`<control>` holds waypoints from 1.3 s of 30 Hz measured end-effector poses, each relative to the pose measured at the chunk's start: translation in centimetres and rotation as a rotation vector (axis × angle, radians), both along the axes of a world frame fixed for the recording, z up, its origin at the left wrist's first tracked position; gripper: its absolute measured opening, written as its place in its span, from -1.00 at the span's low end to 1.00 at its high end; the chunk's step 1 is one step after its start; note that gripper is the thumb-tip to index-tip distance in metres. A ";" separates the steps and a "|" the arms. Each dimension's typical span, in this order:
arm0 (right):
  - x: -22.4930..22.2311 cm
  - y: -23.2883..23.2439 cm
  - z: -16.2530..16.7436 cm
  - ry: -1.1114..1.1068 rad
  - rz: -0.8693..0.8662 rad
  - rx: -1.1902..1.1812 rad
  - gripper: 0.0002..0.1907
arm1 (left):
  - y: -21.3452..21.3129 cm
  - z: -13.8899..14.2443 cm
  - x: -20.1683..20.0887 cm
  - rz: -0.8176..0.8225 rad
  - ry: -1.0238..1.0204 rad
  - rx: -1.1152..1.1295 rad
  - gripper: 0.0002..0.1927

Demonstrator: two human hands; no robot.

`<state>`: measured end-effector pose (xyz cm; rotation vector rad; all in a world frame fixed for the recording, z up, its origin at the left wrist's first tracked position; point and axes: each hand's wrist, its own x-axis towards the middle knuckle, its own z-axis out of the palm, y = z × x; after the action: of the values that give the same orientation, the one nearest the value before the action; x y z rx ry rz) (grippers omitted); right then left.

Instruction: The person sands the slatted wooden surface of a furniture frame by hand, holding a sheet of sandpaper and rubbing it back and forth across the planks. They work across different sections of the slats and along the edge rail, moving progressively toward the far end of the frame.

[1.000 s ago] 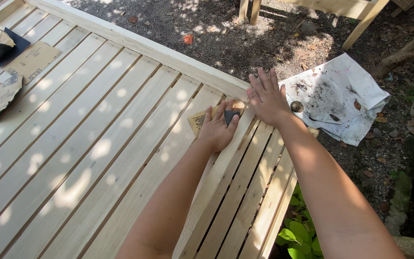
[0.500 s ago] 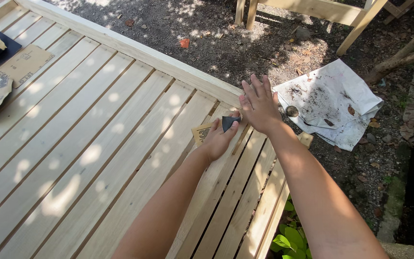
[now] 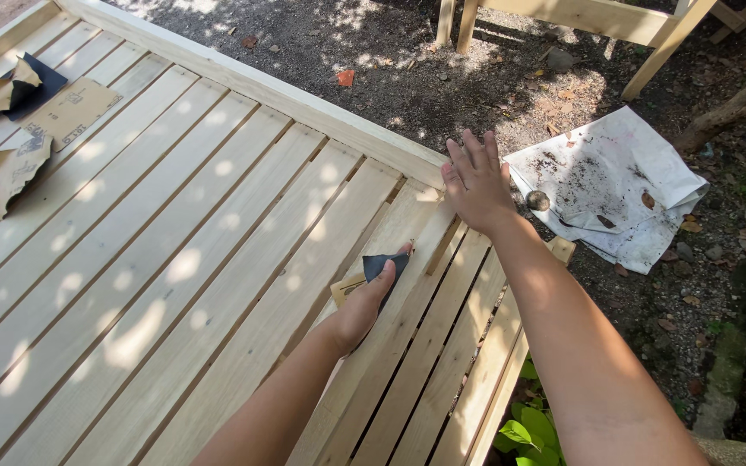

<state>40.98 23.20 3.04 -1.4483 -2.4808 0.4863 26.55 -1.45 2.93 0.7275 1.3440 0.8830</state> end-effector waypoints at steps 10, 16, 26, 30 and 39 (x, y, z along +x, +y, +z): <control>0.8 1.0 0.1 0.175 0.093 -0.055 -0.25 | 10.2 -2.0 1.6 -0.007 0.073 0.164 -0.10; 0.5 0.6 0.3 0.180 0.076 -0.065 -0.26 | 6.4 -2.6 1.0 -0.017 0.086 0.063 -0.10; 0.8 0.9 -0.3 0.231 0.136 -0.012 -0.29 | 8.6 -1.1 2.2 -0.110 0.420 0.277 -0.20; 0.8 0.8 -0.4 0.223 0.142 0.017 -0.30 | 10.3 -0.7 2.8 -0.151 0.556 0.382 -0.25; 0.8 0.4 0.0 0.161 0.080 -0.065 -0.30 | 9.2 -0.7 2.8 -0.195 0.719 0.428 -0.29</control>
<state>41.82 23.60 2.99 -1.2818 -2.4228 0.6765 29.34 7.74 2.25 1.5897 1.6785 0.7858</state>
